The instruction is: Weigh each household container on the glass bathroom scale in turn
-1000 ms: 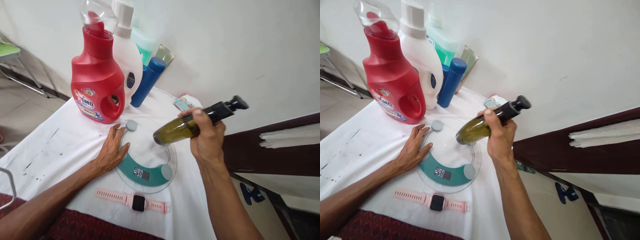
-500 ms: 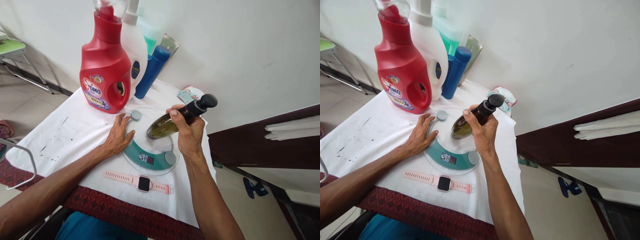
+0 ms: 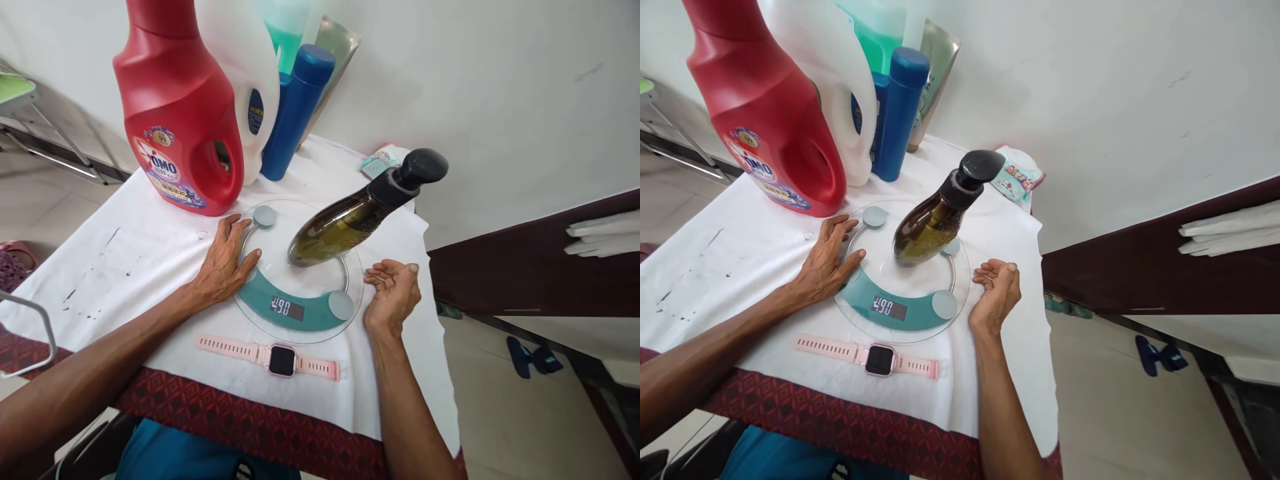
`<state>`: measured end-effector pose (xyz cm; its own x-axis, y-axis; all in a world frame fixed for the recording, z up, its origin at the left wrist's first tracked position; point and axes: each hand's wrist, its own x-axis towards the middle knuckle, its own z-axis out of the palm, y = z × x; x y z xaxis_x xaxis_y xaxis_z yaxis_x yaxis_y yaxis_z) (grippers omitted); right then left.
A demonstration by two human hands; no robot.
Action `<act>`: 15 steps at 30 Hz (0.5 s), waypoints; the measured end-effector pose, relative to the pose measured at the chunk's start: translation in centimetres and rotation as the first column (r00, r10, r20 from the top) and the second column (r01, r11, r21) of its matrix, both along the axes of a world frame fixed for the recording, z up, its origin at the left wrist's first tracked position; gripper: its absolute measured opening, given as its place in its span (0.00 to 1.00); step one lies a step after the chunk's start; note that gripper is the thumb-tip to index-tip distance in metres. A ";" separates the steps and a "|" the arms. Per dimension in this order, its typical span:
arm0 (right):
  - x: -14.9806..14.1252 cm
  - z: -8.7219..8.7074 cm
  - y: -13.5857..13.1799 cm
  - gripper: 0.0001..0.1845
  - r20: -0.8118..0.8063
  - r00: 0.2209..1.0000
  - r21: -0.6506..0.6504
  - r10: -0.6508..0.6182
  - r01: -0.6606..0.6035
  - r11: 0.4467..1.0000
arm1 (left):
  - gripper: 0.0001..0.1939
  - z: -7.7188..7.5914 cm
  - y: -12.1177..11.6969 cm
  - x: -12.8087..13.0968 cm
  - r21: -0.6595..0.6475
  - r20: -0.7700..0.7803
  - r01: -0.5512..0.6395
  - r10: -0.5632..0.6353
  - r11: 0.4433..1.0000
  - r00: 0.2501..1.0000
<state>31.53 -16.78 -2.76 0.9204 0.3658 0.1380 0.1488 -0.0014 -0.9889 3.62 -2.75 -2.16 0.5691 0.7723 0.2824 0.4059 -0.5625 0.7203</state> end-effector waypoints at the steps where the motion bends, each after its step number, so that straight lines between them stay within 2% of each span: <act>1: 0.2 -0.3 0.0 0.34 0.011 1.000 -0.007 0.011 -0.011 1.000 | 0.28 0.0 0.0 0.0 0.002 -0.005 -0.001 0.001 1.000 1.000; 6: 0.5 -0.3 0.0 0.32 0.056 0.996 -0.078 0.067 -0.062 0.995 | 0.28 0.0 0.1 0.0 0.010 -0.011 -0.003 0.004 1.000 1.000; 15: 0.5 -0.3 -0.2 0.32 0.074 0.993 -0.106 0.087 -0.079 0.991 | 0.28 0.0 0.1 0.0 0.013 -0.017 -0.002 0.002 1.000 1.000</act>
<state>32.02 -16.96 -3.07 0.8742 0.4561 0.1665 0.2298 -0.0866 -0.9694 3.60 -2.67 -2.18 0.5725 0.7695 0.2830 0.4188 -0.5712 0.7059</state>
